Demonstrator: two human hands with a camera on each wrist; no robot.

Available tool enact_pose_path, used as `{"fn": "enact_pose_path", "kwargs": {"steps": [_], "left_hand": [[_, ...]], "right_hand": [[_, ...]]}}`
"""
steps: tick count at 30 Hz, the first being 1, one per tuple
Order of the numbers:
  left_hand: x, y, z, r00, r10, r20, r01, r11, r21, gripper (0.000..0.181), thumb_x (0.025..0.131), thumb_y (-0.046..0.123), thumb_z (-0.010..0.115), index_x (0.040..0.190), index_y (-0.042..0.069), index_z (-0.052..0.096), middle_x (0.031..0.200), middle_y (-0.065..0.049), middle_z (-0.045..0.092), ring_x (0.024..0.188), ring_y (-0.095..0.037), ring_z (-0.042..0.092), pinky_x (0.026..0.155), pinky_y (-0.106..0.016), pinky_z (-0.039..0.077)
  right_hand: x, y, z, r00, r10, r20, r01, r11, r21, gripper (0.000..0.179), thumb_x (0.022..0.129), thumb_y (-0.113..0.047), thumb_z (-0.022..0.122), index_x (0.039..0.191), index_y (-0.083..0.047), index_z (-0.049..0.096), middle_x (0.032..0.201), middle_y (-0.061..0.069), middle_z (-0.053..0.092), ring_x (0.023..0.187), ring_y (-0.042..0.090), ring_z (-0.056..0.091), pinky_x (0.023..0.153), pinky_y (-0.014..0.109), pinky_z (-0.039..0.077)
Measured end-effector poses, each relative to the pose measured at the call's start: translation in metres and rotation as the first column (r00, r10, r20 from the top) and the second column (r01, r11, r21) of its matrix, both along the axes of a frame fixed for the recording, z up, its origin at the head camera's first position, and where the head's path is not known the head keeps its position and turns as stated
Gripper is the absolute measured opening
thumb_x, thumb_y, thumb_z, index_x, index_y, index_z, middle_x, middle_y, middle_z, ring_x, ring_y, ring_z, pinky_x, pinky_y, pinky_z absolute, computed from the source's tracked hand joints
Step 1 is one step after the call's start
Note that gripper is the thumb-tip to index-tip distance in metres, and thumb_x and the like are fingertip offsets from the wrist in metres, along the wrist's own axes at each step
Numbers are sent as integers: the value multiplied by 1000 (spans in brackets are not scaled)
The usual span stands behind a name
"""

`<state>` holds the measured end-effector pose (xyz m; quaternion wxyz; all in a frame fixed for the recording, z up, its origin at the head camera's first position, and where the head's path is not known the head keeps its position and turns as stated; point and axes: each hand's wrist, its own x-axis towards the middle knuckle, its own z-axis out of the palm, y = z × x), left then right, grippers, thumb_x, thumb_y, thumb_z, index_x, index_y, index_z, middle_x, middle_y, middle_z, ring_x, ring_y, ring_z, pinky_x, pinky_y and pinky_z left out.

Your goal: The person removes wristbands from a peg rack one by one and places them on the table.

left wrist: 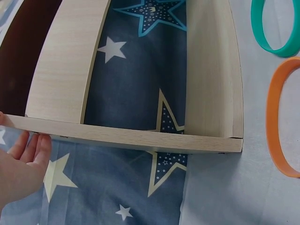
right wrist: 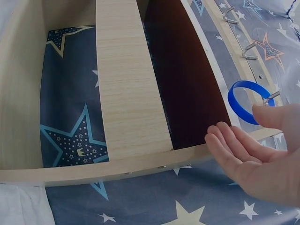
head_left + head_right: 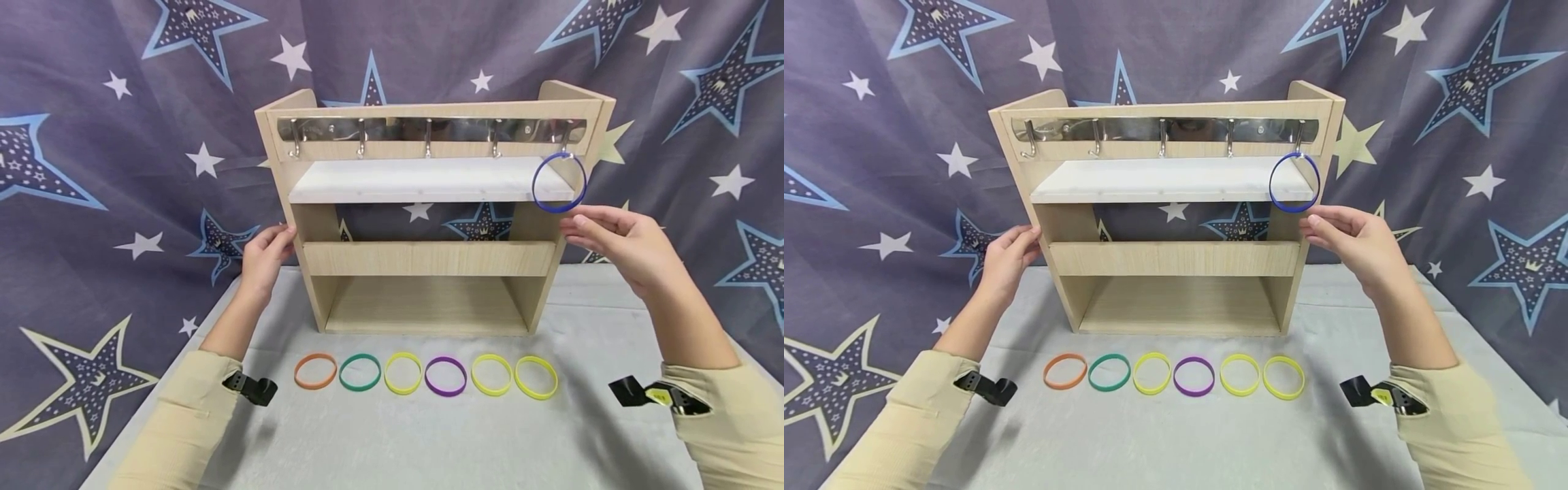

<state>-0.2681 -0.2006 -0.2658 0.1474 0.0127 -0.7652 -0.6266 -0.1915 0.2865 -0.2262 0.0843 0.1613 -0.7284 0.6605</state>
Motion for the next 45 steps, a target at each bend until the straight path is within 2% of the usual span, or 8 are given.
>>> {"fn": "enact_pose_path", "kwargs": {"steps": [4, 8, 14, 23, 32, 35, 39, 45], "left_hand": [[1, 0, -1, 1000, -2, 1, 2, 1000, -3, 53, 97, 36, 52, 136, 0, 50, 137, -15, 52, 101, 0, 58, 110, -31, 45], [2, 1, -1, 1000, -1, 0, 1, 1000, -13, 53, 98, 36, 51, 136, 0, 50, 139, -16, 51, 102, 0, 58, 110, -31, 45], [2, 1, -1, 1000, -2, -5, 2, 1000, -17, 53, 98, 37, 51, 136, 0, 50, 139, -17, 51, 103, -1, 58, 110, -32, 45], [3, 0, 1, 1000, -3, -4, 3, 1000, -6, 53, 98, 36, 51, 136, 0, 49, 140, -17, 50, 106, -4, 58, 111, -31, 44], [2, -1, 0, 1000, -6, 2, 6, 1000, -2, 53, 98, 36, 51, 137, 0, 49, 140, -16, 50, 105, -3, 58, 111, -32, 44], [2, -2, -1, 1000, -1, 5, 1, 1000, -5, 53, 97, 37, 51, 136, 1, 50, 138, -15, 51, 103, -2, 57, 111, -32, 45], [1, -1, 0, 1000, 0, -1, 0, 1000, -13, 52, 97, 37, 52, 135, 1, 51, 132, -12, 54, 99, 1, 58, 109, -31, 46], [0, -1, 1, 1000, 4, -7, -4, 1000, -9, 51, 97, 35, 53, 133, -1, 52, 121, -3, 58, 93, 4, 59, 103, -24, 49]], "right_hand": [[-1, -3, 2, 998, -48, 27, 49, 997, -56, 12, 93, -13, 61, 104, -15, 66, 95, -8, 75, 89, 4, 71, 78, 12, 57], [-3, -6, 3, 1000, -7, 7, 8, 983, -184, 13, 93, -9, 60, 103, -12, 68, 93, -1, 76, 88, 10, 73, 78, 16, 58], [-4, -10, 6, 1000, 20, -11, -22, 952, -305, 13, 92, -6, 61, 100, -8, 70, 90, 3, 76, 85, 13, 73, 77, 19, 59], [-4, -14, 11, 1000, -3, -14, -1, 949, -315, 13, 91, -5, 62, 100, -7, 72, 93, 1, 75, 83, 13, 73, 76, 19, 59], [-4, -18, 16, 1000, -26, -4, 23, 936, -350, 9, 89, -7, 66, 94, -7, 73, 85, 2, 75, 78, 13, 74, 73, 21, 60], [-3, -19, 17, 998, -63, 4, 60, 930, -363, 8, 88, -9, 68, 92, -8, 74, 82, 1, 75, 76, 12, 74, 72, 20, 60], [-1, -19, 19, 994, -110, 26, 110, 904, -414, 10, 85, -12, 71, 93, -7, 75, 83, 1, 76, 75, 12, 74, 71, 21, 60], [2, -20, 23, 997, -73, 3, 64, 852, -520, 13, 85, -7, 69, 96, -1, 74, 89, 6, 76, 79, 16, 74, 71, 26, 61]]}}
